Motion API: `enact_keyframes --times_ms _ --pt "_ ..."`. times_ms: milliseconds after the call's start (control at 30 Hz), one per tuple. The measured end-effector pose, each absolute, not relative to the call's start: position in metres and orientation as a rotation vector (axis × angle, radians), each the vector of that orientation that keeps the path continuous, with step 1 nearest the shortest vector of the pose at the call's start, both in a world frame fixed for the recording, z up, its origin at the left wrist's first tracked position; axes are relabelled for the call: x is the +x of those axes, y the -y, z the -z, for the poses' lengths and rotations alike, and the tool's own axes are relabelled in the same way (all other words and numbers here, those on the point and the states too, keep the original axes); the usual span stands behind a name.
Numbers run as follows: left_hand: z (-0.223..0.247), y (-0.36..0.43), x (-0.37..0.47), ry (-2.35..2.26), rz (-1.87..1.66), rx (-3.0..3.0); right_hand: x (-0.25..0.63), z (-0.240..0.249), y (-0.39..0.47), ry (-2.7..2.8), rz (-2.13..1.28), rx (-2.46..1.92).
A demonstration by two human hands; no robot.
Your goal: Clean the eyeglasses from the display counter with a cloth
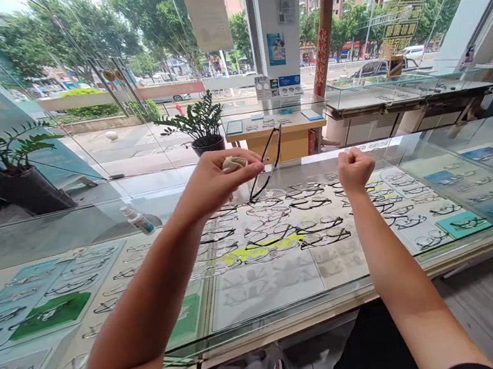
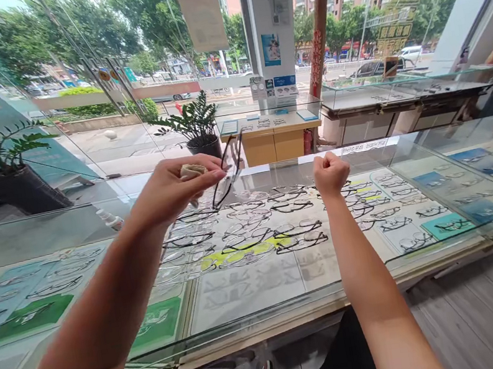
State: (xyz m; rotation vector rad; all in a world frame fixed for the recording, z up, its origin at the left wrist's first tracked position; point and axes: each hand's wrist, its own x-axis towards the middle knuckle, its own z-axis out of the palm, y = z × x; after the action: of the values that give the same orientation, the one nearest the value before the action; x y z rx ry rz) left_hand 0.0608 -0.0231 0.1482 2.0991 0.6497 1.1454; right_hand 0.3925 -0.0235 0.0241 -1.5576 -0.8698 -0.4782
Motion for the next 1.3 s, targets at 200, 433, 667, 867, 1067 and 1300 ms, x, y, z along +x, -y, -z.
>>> enact_keyframes --times_ms 200,433,667,867,1067,1300 --pt "-0.177 0.043 0.007 -0.681 -1.407 1.869 0.401 -0.013 0.018 1.063 0.348 -1.665" --pt "-0.19 0.046 -0.026 -0.621 -1.499 1.779 0.372 -0.009 0.021 1.151 0.385 -1.638" --pt "-0.187 0.046 -0.026 -0.568 -1.523 1.691 0.253 -0.092 0.023 1.572 0.293 -1.079" --pt "-0.181 0.047 -0.016 -0.588 -1.486 1.705 0.19 -0.157 0.071 1.598 -0.248 -0.687" --pt "-0.175 0.046 -0.002 -0.561 -1.399 1.751 0.186 -0.156 0.087 1.537 -0.362 -0.728" --pt "-0.17 0.04 0.002 -0.619 -1.266 1.758 0.19 -0.162 0.083 1.568 -0.409 -0.678"
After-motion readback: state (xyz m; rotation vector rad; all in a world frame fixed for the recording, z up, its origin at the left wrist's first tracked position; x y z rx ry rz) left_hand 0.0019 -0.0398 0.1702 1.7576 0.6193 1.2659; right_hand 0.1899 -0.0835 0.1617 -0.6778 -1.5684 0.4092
